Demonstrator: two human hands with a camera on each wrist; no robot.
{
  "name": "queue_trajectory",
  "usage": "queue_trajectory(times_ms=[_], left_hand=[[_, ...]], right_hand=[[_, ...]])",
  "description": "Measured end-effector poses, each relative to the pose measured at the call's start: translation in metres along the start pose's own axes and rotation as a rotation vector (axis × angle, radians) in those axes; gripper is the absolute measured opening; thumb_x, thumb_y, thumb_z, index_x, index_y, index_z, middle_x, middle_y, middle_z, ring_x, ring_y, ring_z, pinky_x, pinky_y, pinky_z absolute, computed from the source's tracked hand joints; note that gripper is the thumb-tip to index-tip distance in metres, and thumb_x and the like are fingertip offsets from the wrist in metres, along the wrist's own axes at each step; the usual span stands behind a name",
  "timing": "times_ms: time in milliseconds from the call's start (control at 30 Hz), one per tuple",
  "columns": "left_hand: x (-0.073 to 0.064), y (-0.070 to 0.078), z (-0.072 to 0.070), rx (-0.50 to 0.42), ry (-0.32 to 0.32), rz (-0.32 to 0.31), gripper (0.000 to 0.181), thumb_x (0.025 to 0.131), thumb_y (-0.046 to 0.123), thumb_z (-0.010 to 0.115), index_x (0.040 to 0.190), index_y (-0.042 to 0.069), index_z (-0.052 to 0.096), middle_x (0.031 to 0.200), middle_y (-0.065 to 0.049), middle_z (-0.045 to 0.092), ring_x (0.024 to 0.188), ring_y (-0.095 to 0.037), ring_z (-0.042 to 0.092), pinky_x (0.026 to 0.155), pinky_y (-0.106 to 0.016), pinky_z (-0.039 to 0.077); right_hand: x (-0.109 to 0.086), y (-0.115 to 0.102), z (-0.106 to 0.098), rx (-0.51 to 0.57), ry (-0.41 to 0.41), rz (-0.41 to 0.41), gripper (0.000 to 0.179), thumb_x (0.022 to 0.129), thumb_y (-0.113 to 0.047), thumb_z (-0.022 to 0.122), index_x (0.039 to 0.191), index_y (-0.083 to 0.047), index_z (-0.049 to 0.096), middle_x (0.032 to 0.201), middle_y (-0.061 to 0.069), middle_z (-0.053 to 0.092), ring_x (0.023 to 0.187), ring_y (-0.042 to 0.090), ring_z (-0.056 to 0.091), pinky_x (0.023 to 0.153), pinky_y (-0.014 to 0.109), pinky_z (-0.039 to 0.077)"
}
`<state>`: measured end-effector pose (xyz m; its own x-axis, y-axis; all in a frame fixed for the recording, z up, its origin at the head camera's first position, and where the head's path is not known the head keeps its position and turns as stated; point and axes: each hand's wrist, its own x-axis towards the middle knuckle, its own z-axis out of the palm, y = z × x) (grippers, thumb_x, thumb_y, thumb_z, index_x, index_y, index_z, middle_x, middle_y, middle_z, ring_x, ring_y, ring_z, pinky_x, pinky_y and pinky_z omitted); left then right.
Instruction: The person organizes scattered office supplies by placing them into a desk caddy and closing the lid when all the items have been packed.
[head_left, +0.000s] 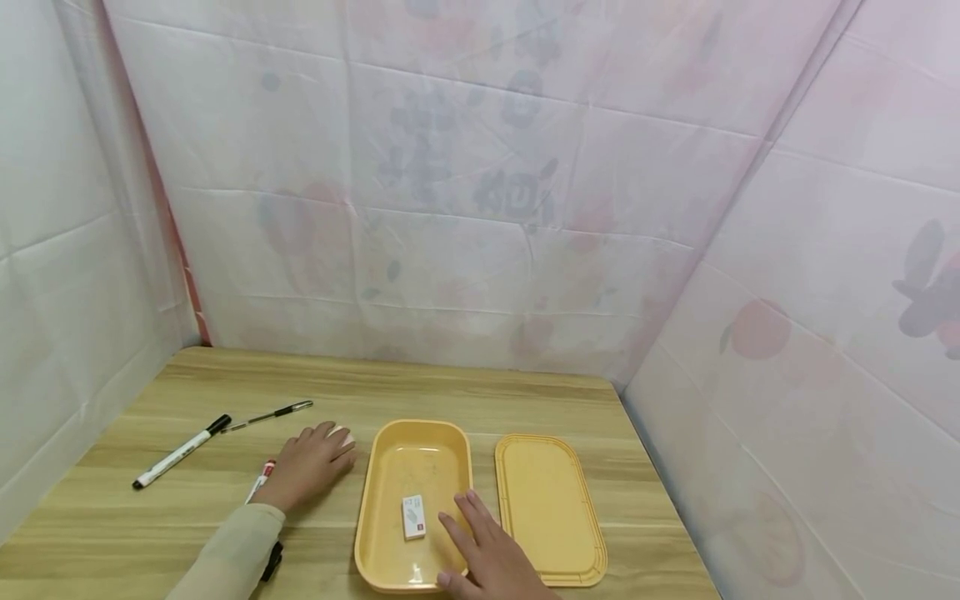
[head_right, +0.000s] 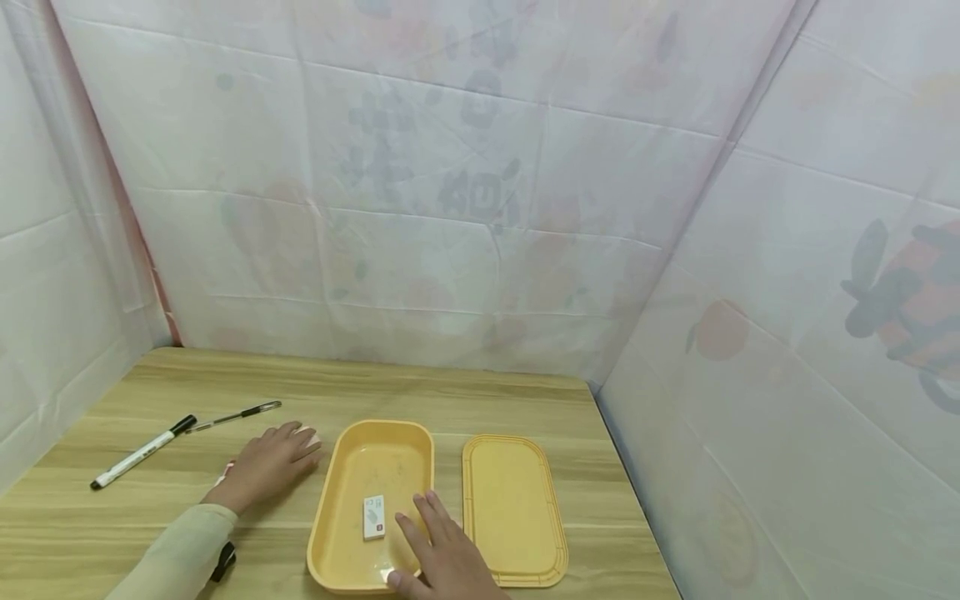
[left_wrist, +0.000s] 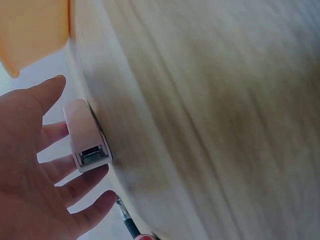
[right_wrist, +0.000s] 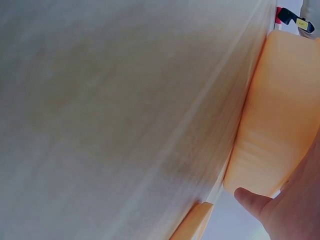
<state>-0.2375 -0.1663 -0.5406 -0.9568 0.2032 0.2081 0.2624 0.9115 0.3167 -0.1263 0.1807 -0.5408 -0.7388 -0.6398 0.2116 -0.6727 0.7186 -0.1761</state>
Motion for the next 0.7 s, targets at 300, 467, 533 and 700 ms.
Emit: queue_trajectory(times_ms=[300,467,533,700], left_hand=[[0.0005,-0.0037,0.0018,0.031,-0.002,0.024,0.047,0.090,0.034,0.064,0.130,0.010,0.057,0.127,-0.019,0.056,0.112,-0.041,0.051,0.084,-0.062,0.042],[-0.0005,-0.0041,0.0032,0.065,0.029,0.060,0.041,0.089,0.026,0.067,0.127,0.012,0.059,0.122,-0.017,0.060,0.107,-0.039,0.054,0.081,-0.059,0.046],[-0.0009,-0.0034,0.0032,0.064,0.042,0.071,0.037,0.091,0.023,0.066,0.126,0.012,0.060,0.120,-0.017,0.061,0.106,-0.038,0.055,0.080,-0.058,0.046],[-0.0009,-0.0012,0.0032,0.041,0.069,0.081,0.030,0.095,0.024,0.060,0.122,0.012,0.063,0.115,-0.015,0.063,0.103,-0.037,0.057,0.078,-0.057,0.047]], right_hand=[[0.0009,-0.0003,0.0003,-0.012,-0.003,-0.013,0.064,0.098,-0.049,0.043,0.153,-0.025,0.019,0.158,0.011,0.019,0.146,0.028,0.012,0.099,0.055,0.041],[0.0029,0.0006,0.0003,0.008,-0.024,-0.014,0.064,0.098,-0.048,0.042,0.153,-0.025,0.019,0.157,0.013,0.021,0.145,0.032,0.015,0.095,0.057,0.044],[0.0032,0.0010,-0.0004,0.008,-0.029,-0.011,0.063,0.098,-0.049,0.042,0.153,-0.026,0.019,0.157,0.012,0.021,0.145,0.033,0.016,0.093,0.058,0.045],[0.0025,0.0019,-0.0008,0.002,-0.038,0.001,0.063,0.098,-0.051,0.040,0.153,-0.027,0.019,0.158,0.011,0.020,0.145,0.031,0.015,0.092,0.057,0.046]])
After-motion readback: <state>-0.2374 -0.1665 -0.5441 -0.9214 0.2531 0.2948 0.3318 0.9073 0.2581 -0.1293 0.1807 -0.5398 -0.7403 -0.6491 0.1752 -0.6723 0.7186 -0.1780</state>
